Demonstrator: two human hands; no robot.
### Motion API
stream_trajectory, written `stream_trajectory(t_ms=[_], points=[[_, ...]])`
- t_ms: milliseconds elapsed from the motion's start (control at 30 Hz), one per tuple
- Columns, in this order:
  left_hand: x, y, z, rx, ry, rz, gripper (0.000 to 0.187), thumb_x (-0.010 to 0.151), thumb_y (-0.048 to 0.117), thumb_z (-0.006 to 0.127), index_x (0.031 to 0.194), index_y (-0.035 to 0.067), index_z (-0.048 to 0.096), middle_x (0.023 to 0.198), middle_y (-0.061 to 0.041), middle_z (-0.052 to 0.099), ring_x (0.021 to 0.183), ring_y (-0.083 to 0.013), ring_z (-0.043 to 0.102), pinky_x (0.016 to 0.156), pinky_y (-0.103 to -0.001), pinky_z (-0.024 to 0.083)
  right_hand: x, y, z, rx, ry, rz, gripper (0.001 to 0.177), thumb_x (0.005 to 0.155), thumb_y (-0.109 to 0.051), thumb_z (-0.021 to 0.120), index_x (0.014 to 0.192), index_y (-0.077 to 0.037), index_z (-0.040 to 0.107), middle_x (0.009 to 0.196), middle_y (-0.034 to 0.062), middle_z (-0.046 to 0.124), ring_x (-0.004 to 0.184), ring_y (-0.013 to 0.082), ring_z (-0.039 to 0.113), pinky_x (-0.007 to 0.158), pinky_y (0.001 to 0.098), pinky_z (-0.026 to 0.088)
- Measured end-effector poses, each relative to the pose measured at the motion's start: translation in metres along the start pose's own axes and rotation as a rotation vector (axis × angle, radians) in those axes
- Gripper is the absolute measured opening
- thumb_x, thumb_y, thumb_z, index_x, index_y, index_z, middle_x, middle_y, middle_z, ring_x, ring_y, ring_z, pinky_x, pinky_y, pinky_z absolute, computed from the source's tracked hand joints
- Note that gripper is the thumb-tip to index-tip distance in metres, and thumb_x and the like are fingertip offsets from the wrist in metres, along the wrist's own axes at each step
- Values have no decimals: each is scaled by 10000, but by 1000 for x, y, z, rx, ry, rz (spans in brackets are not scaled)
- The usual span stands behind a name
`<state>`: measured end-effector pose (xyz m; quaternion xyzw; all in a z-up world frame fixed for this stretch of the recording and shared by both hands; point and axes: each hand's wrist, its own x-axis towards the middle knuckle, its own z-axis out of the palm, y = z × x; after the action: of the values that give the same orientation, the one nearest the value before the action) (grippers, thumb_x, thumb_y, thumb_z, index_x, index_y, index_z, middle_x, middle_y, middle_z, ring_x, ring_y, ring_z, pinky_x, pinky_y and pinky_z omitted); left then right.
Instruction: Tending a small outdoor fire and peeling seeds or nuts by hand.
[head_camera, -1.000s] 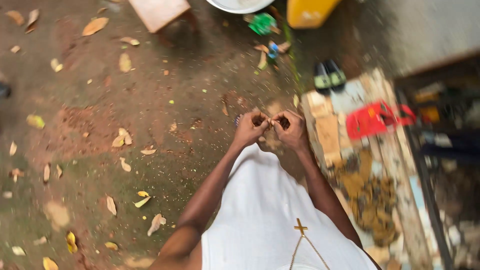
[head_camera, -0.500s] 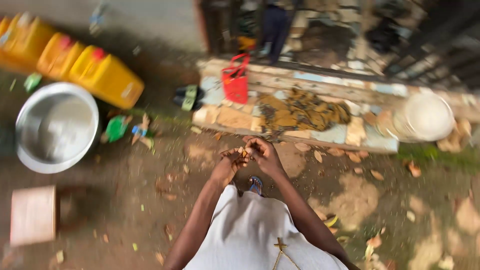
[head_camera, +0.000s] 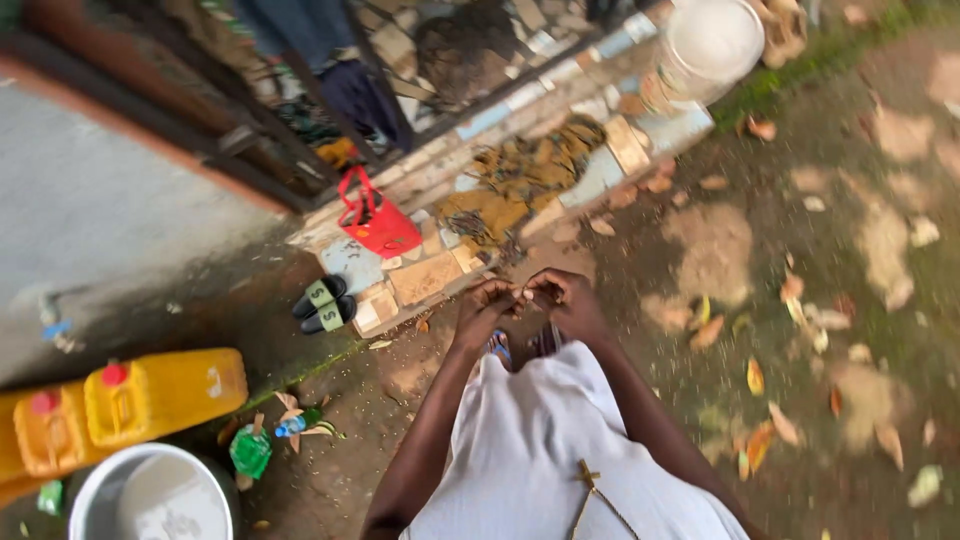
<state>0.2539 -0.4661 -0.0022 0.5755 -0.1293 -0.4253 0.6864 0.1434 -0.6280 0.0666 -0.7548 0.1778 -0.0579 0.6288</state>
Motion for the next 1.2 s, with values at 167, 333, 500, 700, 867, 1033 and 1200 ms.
stream_trajectory(t_ms=[167, 333, 500, 700, 867, 1033, 1200], points=[[17, -9, 27, 182, -92, 61, 100, 1000, 62, 682, 934, -14, 681, 775, -51, 691, 659, -89, 611, 601, -253, 499, -13, 12, -13, -79, 186, 3, 85, 918, -75, 721, 985, -26, 703, 852, 66, 733, 778, 130, 634, 686, 296, 523], [60, -24, 54, 211, 62, 18, 63, 978, 32, 664, 929, -6, 679, 800, -7, 684, 683, -53, 604, 588, -238, 509, 6, 18, -34, -454, 334, -232, 216, 748, -73, 727, 952, -15, 686, 871, 170, 684, 786, 332, 674, 702, 398, 547], [111, -28, 68, 225, -14, -142, 84, 975, 83, 677, 940, 7, 684, 770, -10, 681, 649, -63, 605, 561, -247, 512, 25, 39, -71, -298, 436, -147, 135, 880, -95, 709, 985, -11, 695, 892, 136, 704, 782, 275, 680, 678, 376, 555], [191, -12, 86, 259, -71, -195, 110, 954, 98, 726, 994, -5, 719, 788, -41, 711, 630, -78, 626, 575, -246, 537, 62, 96, -151, 243, 689, 209, 144, 964, -154, 718, 1011, -18, 719, 823, 64, 700, 684, 122, 624, 603, 295, 509], [248, 25, 138, 444, -101, -163, 198, 936, 83, 725, 1110, -3, 763, 791, -76, 726, 600, -95, 613, 536, -254, 510, 83, 137, -211, 938, 959, 179, 251, 1046, -252, 661, 1078, -7, 705, 808, 53, 664, 695, 122, 610, 603, 272, 481], [277, 32, 194, 310, -206, -165, 375, 967, 99, 679, 1321, -21, 697, 990, -108, 788, 770, -124, 729, 671, -281, 624, 106, 111, -226, 1816, 544, 389, 564, 1071, -468, 369, 1142, 31, 622, 877, 126, 699, 731, 236, 626, 670, 336, 519], [295, 71, 241, 486, -367, -81, 884, 985, 256, 714, 1631, 64, 142, 1124, -134, 746, 939, -140, 741, 789, -301, 631, 129, 132, -223, 1829, 657, 442, 582, 1099, -449, 340, 1228, 55, 599, 970, 183, 700, 814, 277, 640, 768, 374, 543]])
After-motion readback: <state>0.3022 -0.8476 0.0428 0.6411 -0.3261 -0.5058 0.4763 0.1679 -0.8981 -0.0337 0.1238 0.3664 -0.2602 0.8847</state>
